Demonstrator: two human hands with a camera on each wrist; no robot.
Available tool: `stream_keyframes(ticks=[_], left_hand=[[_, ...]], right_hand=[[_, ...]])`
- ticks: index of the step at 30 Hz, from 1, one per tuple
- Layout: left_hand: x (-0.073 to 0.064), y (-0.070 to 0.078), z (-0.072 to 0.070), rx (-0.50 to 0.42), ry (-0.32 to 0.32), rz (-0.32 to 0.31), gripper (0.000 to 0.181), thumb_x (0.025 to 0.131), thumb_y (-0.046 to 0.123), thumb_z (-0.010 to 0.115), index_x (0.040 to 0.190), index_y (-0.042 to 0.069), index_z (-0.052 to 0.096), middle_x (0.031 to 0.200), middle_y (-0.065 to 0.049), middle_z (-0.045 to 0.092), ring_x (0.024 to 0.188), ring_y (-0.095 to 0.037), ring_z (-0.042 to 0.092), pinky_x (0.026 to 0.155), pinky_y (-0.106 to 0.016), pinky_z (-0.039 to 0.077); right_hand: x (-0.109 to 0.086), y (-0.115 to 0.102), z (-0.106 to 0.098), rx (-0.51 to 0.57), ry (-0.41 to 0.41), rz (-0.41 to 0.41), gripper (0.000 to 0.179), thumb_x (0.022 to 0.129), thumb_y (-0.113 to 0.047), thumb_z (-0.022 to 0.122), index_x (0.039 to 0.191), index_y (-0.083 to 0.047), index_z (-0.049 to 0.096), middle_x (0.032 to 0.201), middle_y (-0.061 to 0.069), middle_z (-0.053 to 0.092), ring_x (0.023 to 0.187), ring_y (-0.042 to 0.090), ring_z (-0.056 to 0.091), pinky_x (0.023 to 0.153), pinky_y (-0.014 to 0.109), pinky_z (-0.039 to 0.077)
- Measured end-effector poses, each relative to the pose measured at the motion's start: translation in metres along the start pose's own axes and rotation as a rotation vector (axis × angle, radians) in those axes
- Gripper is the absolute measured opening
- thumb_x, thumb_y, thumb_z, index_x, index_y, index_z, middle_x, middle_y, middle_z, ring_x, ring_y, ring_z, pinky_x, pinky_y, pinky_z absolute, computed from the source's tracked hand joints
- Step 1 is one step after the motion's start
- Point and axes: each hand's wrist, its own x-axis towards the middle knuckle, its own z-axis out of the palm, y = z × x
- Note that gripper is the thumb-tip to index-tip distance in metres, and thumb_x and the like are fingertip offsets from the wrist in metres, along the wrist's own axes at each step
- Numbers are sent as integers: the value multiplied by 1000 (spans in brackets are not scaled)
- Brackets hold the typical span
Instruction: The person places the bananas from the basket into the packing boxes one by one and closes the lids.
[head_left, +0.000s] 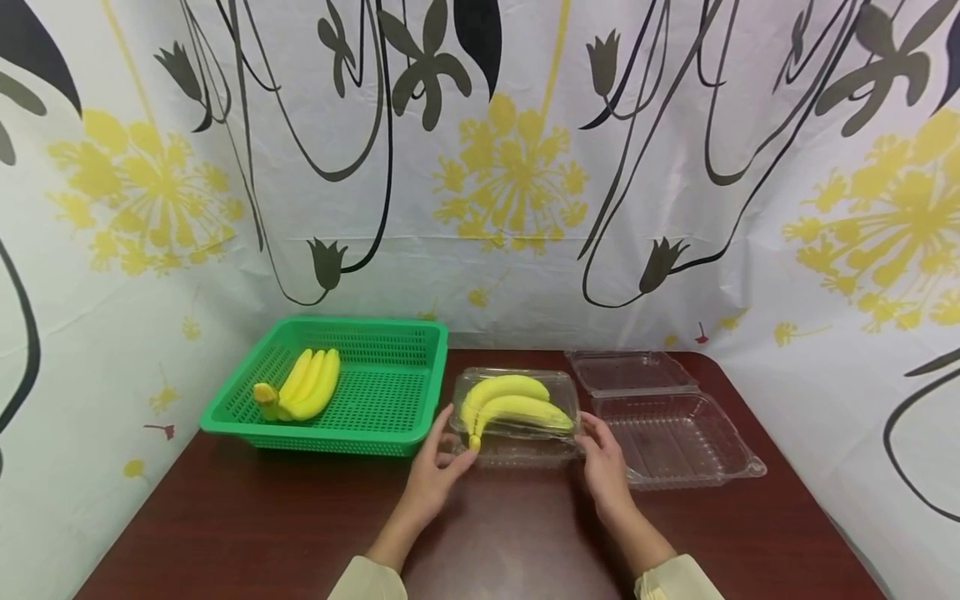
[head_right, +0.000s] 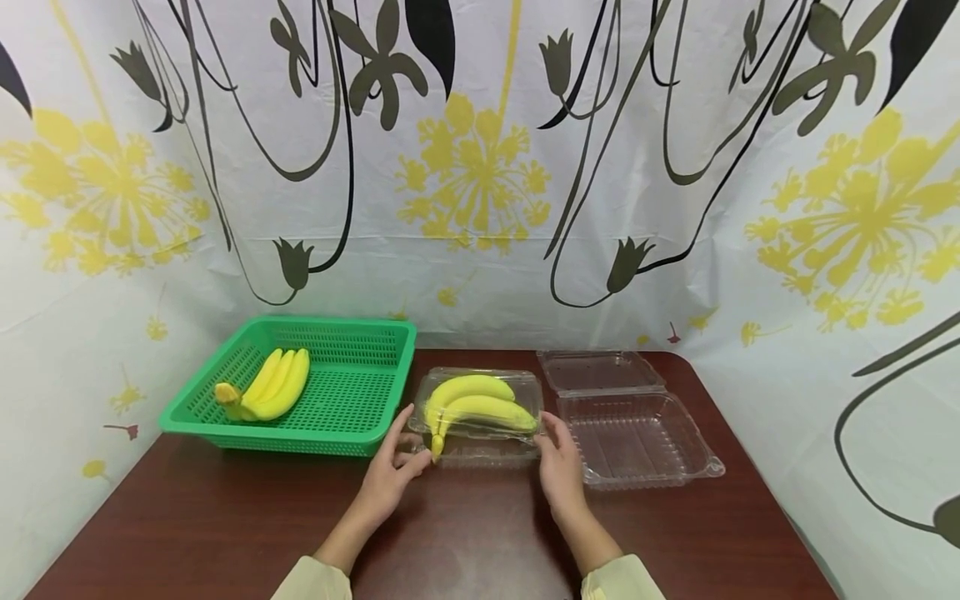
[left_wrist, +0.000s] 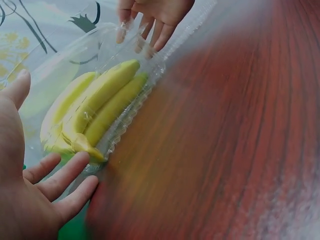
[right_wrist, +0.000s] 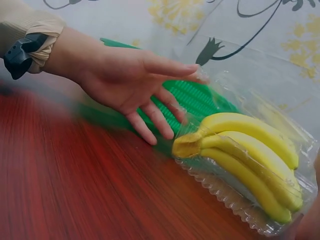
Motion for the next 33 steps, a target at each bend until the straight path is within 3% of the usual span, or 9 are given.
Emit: stream_keyframes(ticks=[3,8,12,19,26,33], left_hand=[[1,2,2,19,8,7,59,94,21,66,145,7,39,115,-24,54,87,-32,64,73,-36,51],[12,-19,9,-6,49,-27,36,99,22,58,129,5,48,106,-15,59,87,-36,66,74,-42,52],[18,-33,12,-25,76,-47,32,100,28,56,123,7,49,100,-12,60,84,-31,65,72,-43,54],[25,-37,10,-147,71,-118,26,97,19,60,118,5,51,92,-14,61,76,-28,63,69,-43,55],[30,-34,9,-283,43,-198,29,91,7,63,115,1,47,89,-17,61,75,-31,67,73,-47,57],[33,-30,11,-485,53,-289,30,86,-5,58,112,-3,43,91,-12,54,74,-27,67,75,-47,57]], right_hand=[[0,1,-3,-37,7,19,43,96,-4,46,138,-5,50,137,20,51,122,30,47,95,43,39],[2,2,-4,-56,8,36,44,93,-3,47,137,-8,53,131,18,55,114,27,52,91,39,43],[2,3,-5,-61,14,48,43,94,-4,46,136,-7,53,123,18,58,105,28,57,88,40,46],[5,5,-8,-63,42,87,42,90,-6,49,131,-9,59,100,13,61,86,27,59,75,36,51],[5,5,-10,-18,35,127,43,87,-3,49,129,-11,59,81,9,56,66,22,54,54,30,45],[7,5,-11,27,18,140,45,86,-1,48,129,-10,57,74,8,55,57,19,51,52,29,45]])
